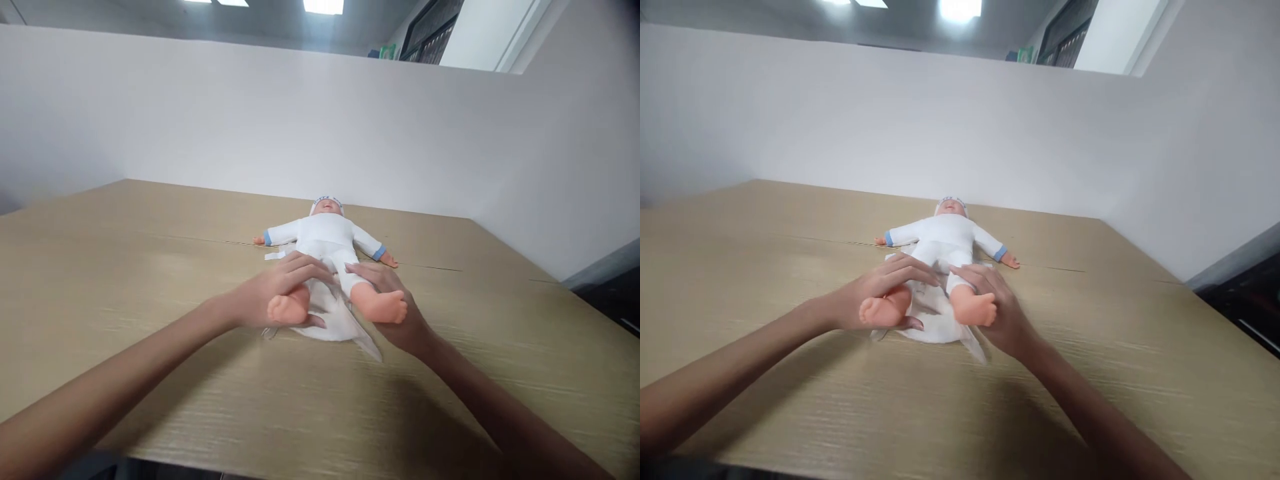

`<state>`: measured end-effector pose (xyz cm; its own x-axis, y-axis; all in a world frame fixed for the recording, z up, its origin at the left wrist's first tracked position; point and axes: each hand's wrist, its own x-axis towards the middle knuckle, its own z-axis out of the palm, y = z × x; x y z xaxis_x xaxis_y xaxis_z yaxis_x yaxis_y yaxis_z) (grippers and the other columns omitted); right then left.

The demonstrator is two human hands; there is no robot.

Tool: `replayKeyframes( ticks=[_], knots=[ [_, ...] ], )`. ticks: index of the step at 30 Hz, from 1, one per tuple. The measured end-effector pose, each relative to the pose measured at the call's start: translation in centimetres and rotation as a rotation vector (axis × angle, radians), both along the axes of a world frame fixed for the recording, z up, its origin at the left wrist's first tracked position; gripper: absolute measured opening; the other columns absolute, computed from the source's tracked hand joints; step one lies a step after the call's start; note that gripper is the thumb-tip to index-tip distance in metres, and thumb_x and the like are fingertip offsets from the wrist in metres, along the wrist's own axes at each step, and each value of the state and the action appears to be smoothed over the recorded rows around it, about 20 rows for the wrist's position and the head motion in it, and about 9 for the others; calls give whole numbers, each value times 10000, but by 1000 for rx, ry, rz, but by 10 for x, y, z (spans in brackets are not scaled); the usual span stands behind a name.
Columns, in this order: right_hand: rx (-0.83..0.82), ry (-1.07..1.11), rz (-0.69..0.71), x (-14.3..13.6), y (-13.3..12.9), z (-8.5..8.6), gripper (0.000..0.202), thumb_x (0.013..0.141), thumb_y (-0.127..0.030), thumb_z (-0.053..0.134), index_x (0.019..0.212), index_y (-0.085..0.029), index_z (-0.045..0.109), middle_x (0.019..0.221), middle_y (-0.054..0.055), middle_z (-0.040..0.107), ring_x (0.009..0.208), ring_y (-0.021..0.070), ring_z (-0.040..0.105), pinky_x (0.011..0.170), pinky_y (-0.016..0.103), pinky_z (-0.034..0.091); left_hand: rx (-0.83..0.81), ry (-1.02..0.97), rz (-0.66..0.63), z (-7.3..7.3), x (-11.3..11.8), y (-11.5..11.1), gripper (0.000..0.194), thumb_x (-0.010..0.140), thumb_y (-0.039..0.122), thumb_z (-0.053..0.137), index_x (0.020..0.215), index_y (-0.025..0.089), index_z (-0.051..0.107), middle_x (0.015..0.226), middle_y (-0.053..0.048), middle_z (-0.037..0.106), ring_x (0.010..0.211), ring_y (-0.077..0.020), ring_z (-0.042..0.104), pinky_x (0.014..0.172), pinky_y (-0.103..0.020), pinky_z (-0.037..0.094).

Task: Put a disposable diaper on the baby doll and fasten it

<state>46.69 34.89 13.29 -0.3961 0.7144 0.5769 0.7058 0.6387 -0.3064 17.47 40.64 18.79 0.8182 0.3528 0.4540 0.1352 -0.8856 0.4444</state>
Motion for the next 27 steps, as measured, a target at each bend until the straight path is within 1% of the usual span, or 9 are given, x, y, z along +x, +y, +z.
replayKeyframes(
  ticks=[3,5,10,12,15,19,22,25,27],
  knots=[
    [-7,-53,64,21,-4,0,538,998,-209,513,1506,-327,647,1474,106,682,1388,323,631,1154,523,549,-24,82,16,-5,-29,3,227,992,401,748,1162,251,736,1222,-106,752,1182,-293,683,1068,-473,546],
    [33,-127,132,32,-3,-9,547,991,-170,492,1479,-338,673,1462,84,693,1400,300,629,1154,524,544,-33,91,-30,-12,-42,5,167,998,346,721,1121,238,749,1237,-121,756,1222,-299,682,1103,-494,538],
    [133,-300,185,45,4,-38,497,1010,-102,453,1354,-305,749,1456,83,702,1450,262,597,1170,507,530,10,127,-41,-38,-53,5,320,947,225,727,1267,232,732,1329,-143,758,1346,-331,648,1151,-549,529],
    [124,-315,187,47,4,-43,518,1001,-73,452,1368,-296,742,1467,86,697,1470,258,583,1182,498,523,42,152,-35,-47,-53,5,404,928,145,702,1320,240,723,1357,-133,760,1371,-333,640,1162,-568,527],
    [114,-333,203,48,1,-42,545,990,-43,474,1412,-287,718,1493,90,687,1497,260,562,1188,497,521,66,191,-43,-53,-55,4,544,905,55,650,1411,251,688,1426,-124,740,1450,-334,594,1198,-593,504],
    [56,-332,230,53,-3,-34,507,1037,-91,522,1471,-296,686,1543,87,667,1502,260,568,1196,511,532,34,246,-74,-48,-58,1,614,908,31,636,1484,243,643,1495,-137,698,1518,-328,536,1248,-585,463],
    [-55,-302,251,62,-4,-25,490,1062,-153,554,1498,-345,672,1598,41,631,1509,240,568,1226,481,528,-78,249,-53,-35,-58,-5,544,963,56,597,1458,271,661,1479,-124,700,1486,-304,566,1224,-540,495],
    [-142,-253,261,67,-4,-14,465,1080,-190,532,1462,-394,702,1576,-14,649,1471,222,609,1265,480,500,-166,278,22,-24,-55,-12,428,1044,139,520,1421,276,668,1457,-114,690,1416,-295,606,1178,-499,525],
    [-159,-234,253,65,-7,-7,461,1085,-183,497,1426,-384,732,1543,-15,677,1438,224,641,1275,501,490,-180,299,85,-23,-51,-17,362,1067,274,568,1419,261,649,1434,-122,679,1385,-314,603,1149,-492,531]
  ],
)
